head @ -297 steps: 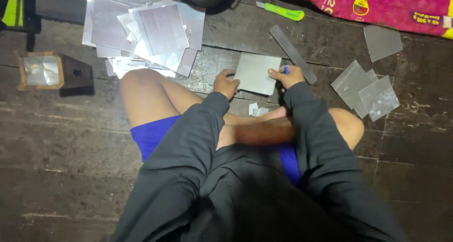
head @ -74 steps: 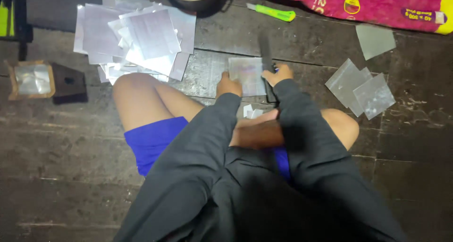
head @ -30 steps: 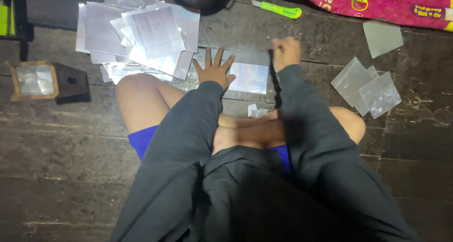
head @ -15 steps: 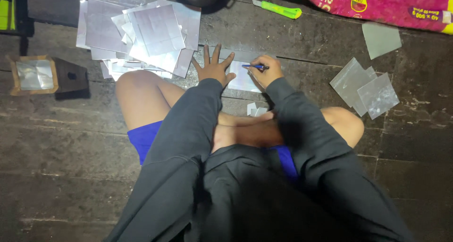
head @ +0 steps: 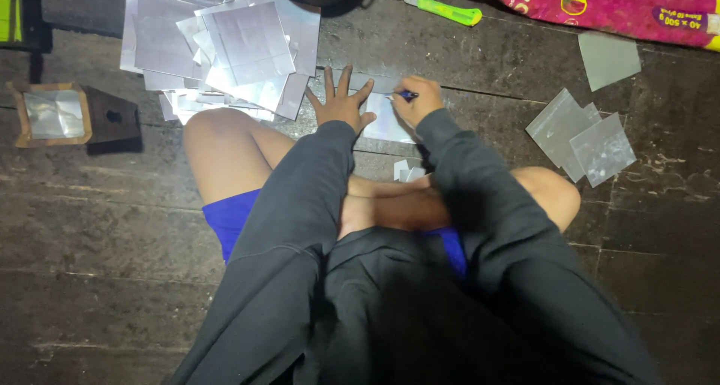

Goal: Marking and cutting small rectangular sheets using a ruler and a utility knife

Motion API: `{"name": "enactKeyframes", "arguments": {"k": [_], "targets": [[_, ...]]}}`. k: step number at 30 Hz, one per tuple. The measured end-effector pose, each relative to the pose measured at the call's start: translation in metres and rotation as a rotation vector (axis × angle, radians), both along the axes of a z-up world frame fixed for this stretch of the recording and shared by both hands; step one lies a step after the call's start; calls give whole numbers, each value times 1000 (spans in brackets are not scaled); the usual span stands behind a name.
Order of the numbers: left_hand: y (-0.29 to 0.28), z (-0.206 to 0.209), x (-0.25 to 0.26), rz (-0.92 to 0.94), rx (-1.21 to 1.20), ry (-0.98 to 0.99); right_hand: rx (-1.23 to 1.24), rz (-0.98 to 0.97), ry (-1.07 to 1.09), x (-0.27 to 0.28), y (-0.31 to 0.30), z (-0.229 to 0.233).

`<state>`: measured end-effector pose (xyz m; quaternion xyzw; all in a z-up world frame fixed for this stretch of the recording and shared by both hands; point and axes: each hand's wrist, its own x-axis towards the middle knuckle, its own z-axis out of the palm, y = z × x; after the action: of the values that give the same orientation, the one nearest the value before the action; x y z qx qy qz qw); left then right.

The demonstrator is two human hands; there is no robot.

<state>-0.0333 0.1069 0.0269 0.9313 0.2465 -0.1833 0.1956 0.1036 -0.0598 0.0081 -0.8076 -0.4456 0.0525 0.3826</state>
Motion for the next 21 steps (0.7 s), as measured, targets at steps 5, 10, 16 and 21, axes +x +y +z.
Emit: {"name": "enactKeyframes", "arguments": {"k": [5, 10, 16, 21], "targets": [[-2, 3, 0, 13, -12, -2, -302, -52, -112, 39, -60, 6], [-8, 10, 3, 22, -9, 11, -425, -107, -269, 37, -67, 41], [-93, -20, 7, 382, -13, -178, -648, -108, -117, 14, 7, 32], [-144, -32, 14, 495, 232, -387, -890, 22, -33, 22, 8, 15]]}}
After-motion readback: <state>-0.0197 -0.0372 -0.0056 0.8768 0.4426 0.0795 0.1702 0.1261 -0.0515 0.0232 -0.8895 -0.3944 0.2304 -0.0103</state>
